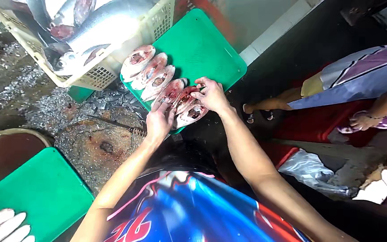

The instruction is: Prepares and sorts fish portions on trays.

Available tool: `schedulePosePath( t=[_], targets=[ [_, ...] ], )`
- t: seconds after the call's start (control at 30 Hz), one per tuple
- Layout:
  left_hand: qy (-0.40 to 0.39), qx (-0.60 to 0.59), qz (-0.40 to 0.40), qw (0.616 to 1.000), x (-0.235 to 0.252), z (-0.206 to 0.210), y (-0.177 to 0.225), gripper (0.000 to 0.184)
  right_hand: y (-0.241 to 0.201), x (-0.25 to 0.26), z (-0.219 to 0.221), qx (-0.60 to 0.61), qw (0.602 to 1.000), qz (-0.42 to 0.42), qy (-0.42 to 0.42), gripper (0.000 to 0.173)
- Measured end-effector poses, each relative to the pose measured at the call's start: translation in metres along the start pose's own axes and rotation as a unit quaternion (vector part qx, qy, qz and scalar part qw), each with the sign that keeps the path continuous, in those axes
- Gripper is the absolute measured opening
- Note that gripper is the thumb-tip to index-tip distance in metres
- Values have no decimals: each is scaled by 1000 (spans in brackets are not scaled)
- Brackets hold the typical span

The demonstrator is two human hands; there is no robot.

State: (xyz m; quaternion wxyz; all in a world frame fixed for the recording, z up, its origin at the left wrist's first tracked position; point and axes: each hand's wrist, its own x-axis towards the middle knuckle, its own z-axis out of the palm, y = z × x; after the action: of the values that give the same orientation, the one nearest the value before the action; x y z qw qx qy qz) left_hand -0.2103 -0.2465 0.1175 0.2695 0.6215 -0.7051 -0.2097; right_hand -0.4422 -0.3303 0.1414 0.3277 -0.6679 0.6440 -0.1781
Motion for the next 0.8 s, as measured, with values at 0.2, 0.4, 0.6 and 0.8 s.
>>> schedulePosePath(
  t=[0.2, 0.4, 0.6, 0.8],
  targets=[
    [53, -6, 17, 998, -1, 3, -8, 23, -7, -2, 11, 13, 999, -34, 15, 64],
    [127, -108, 31, 986, -24, -14, -21, 21, -18, -23, 2, -63, 996, -57, 35, 60],
    [189, -230, -48, 953, -90, -53, -20, 21, -85, -33, 38, 28, 948, -191, 252, 41],
    [310, -194, -168, 916, -131, -130, -84, 22, -195, -51, 163, -27, 969, -211, -125, 52]
  ],
)
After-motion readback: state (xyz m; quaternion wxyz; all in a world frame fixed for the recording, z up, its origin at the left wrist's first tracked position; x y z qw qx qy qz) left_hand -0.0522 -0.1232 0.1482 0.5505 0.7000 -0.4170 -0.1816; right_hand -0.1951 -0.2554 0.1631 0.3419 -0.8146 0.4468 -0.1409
